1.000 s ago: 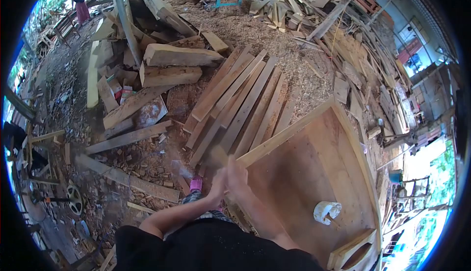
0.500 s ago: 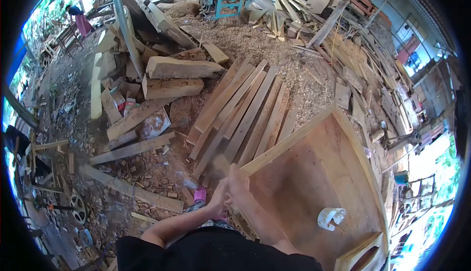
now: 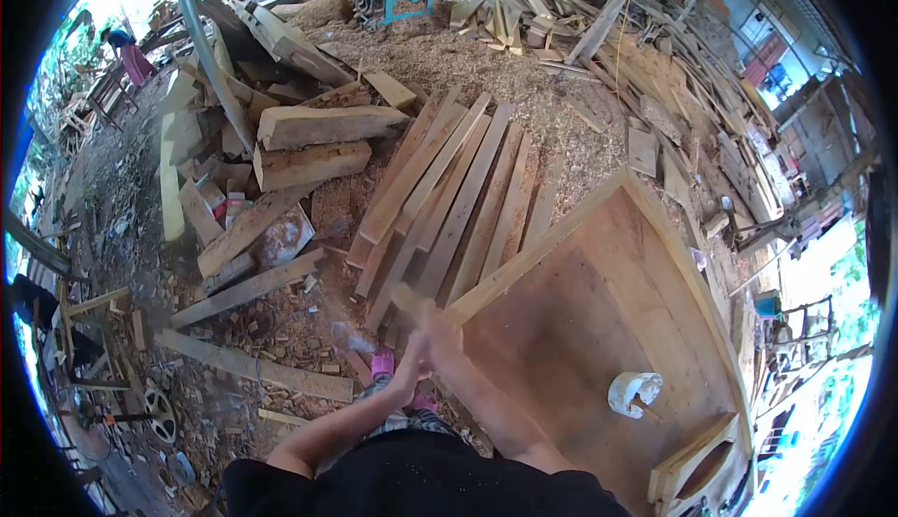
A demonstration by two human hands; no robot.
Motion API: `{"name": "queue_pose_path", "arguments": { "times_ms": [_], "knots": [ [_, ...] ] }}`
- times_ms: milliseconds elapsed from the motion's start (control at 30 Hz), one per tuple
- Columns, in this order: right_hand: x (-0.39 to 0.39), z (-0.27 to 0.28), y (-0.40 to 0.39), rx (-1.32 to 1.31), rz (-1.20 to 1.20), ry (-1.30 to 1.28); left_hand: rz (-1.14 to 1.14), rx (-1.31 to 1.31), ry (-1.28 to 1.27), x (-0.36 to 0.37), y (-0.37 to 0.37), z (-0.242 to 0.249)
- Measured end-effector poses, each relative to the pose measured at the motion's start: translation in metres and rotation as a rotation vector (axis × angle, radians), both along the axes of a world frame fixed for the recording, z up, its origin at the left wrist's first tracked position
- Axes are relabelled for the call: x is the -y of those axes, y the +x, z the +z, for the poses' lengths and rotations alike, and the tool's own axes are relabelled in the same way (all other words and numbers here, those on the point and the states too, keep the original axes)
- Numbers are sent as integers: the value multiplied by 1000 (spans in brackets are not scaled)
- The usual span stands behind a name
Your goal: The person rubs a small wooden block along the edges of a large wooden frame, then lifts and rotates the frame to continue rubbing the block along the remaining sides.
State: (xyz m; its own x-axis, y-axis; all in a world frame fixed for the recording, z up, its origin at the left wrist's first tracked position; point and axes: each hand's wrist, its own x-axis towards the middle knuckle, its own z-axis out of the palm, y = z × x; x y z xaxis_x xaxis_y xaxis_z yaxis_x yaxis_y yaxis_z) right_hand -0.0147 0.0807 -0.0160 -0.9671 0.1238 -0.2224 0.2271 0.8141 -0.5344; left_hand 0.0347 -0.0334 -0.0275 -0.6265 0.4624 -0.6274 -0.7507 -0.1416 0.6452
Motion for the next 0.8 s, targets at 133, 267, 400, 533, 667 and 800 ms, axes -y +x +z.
{"name": "queue_pose_path", "arguments": {
  "times_ms": [133,267,400,533,667,800],
  "knots": [
    [-12,29,54,37,32,-2,31,40,-18,3,-2,-17],
    [-5,16,49,39,4,70,58,14,-18,2,1,-5],
    [6,-8,-17,138,20,43,-45,-30,4,2,-6,-8],
    [-19,-3,42,140,9,10,-28,1,10,7,-4,-17],
    [-24,25,95,131,-13,141,-81,-18,63,14,-6,-6],
    [1,15,26,-5,-20,36,-188,-36,142,23,-11,-30]
  ]
}}
